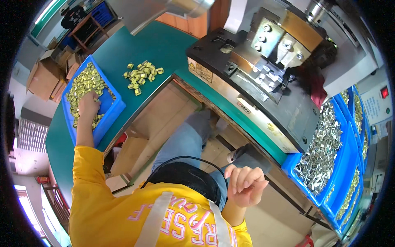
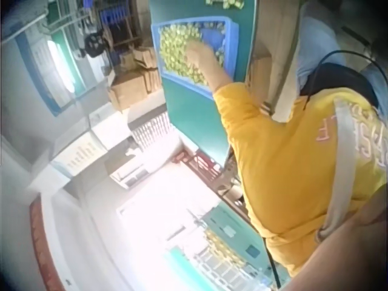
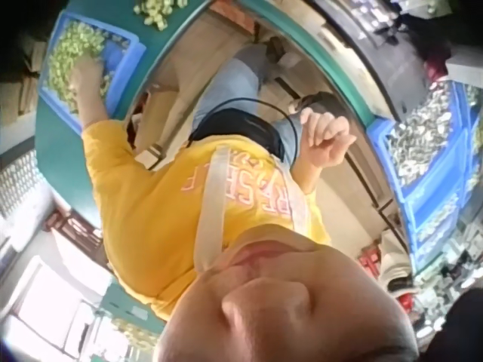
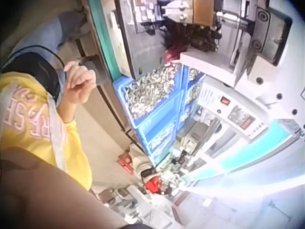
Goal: Assemble small electronic components by manually inserting metal terminals into plastic housings and then using a machine to finalize the assembly.
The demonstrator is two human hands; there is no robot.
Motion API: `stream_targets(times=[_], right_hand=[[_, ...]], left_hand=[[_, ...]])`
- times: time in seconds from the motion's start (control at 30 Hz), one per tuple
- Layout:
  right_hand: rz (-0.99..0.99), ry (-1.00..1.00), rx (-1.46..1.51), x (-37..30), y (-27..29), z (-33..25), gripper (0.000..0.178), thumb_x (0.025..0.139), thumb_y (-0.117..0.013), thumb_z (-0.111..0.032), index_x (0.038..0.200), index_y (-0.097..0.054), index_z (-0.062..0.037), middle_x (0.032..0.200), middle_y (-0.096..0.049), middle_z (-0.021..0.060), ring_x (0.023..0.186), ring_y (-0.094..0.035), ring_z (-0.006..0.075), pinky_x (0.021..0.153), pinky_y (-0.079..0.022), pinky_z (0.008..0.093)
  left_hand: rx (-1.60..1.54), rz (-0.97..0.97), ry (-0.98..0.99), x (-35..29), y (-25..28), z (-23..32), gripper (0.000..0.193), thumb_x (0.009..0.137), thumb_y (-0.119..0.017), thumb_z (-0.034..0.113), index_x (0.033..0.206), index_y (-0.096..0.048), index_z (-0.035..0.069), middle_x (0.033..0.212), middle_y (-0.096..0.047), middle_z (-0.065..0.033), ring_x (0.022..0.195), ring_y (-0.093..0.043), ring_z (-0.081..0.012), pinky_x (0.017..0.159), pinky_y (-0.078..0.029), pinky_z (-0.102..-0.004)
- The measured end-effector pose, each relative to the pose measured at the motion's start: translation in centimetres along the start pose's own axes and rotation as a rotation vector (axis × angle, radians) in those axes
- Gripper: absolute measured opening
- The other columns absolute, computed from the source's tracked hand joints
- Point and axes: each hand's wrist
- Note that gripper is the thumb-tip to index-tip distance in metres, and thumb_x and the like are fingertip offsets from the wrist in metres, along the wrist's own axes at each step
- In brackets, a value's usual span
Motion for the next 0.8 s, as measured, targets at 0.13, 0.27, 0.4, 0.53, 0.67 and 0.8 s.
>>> stream_targets(times=[0.13, 0.27, 0.4, 0.53, 0.67, 0.8], right_hand=[[-0.002, -0.008, -0.009, -0.1, 0.3, 0.1, 0.043, 0.093, -0.030, -0.043, 0.067, -0.039, -0.0104, 0.048, -0.034, -0.0011, 0.039, -0.030, 0.0095, 0.061, -0.038, 0.0328], [-0.005, -0.014, -0.003, -0.1, 0.1, 0.0, 0.043, 0.093, -0.029, -0.043, 0.067, -0.039, -0.0103, 0.048, -0.035, -0.0009, 0.039, -0.030, 0.0093, 0.060, -0.039, 0.0328], [0.000, -0.019, -0.035, 0.1, -0.2, 0.4, 0.042, 0.093, -0.032, -0.042, 0.067, -0.040, -0.0101, 0.048, -0.037, -0.0006, 0.039, -0.031, 0.0099, 0.060, -0.039, 0.0330], [-0.066, -0.018, -0.158, 1.2, -1.1, 0.3, 0.037, 0.090, -0.040, -0.040, 0.071, -0.042, -0.0092, 0.050, -0.040, -0.0004, 0.041, -0.033, 0.0105, 0.060, -0.041, 0.0336], [-0.065, 0.036, -0.602, 2.7, -3.0, -0.3, 0.011, 0.080, -0.055, -0.007, 0.073, -0.047, -0.0044, 0.063, -0.048, 0.0043, 0.054, -0.044, 0.0136, 0.062, -0.042, 0.0319], [-0.068, 0.151, -0.982, 3.4, -3.4, -0.4, 0.020, 0.068, -0.063, 0.005, 0.085, -0.055, 0.0012, 0.074, -0.055, 0.0089, 0.066, -0.051, 0.0174, 0.061, -0.040, 0.0272]], left_hand=[[-0.017, -0.052, 0.042, 0.1, 0.6, 1.7, 0.018, 0.066, -0.067, 0.016, 0.081, -0.059, 0.010, 0.085, -0.062, -0.0129, 0.083, -0.059, -0.0313, 0.072, -0.046, -0.0399], [-0.049, 0.080, -0.010, -0.6, 1.2, 1.5, 0.018, 0.066, -0.065, 0.013, 0.083, -0.060, 0.009, 0.084, -0.061, -0.0129, 0.079, -0.059, -0.0297, 0.070, -0.047, -0.0387], [-0.710, 0.384, -0.134, -3.4, 5.1, 7.1, 0.012, 0.077, -0.059, 0.008, 0.089, -0.059, 0.004, 0.079, -0.059, -0.0059, 0.070, -0.057, -0.0168, 0.064, -0.045, -0.0283], [-2.046, -0.647, -0.364, -7.3, 4.9, 14.0, 0.020, 0.083, -0.059, 0.017, 0.098, -0.055, 0.003, 0.082, -0.056, -0.0069, 0.070, -0.053, -0.0162, 0.065, -0.044, -0.0284], [-2.409, -1.542, -0.323, -10.9, 3.0, 20.4, 0.028, 0.086, -0.053, 0.030, 0.102, -0.047, 0.008, 0.086, -0.052, -0.0046, 0.077, -0.048, -0.0149, 0.070, -0.041, -0.0303], [-2.404, -1.936, -0.064, -13.8, 2.0, 23.3, 0.030, 0.088, -0.046, 0.039, 0.098, -0.045, 0.011, 0.086, -0.050, -0.0018, 0.077, -0.046, -0.0142, 0.071, -0.040, -0.0289]])
Point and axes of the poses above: each hand's wrist, its own x-axis towards the middle knuckle, its own y-axis out of the back of the hand, z = x × y
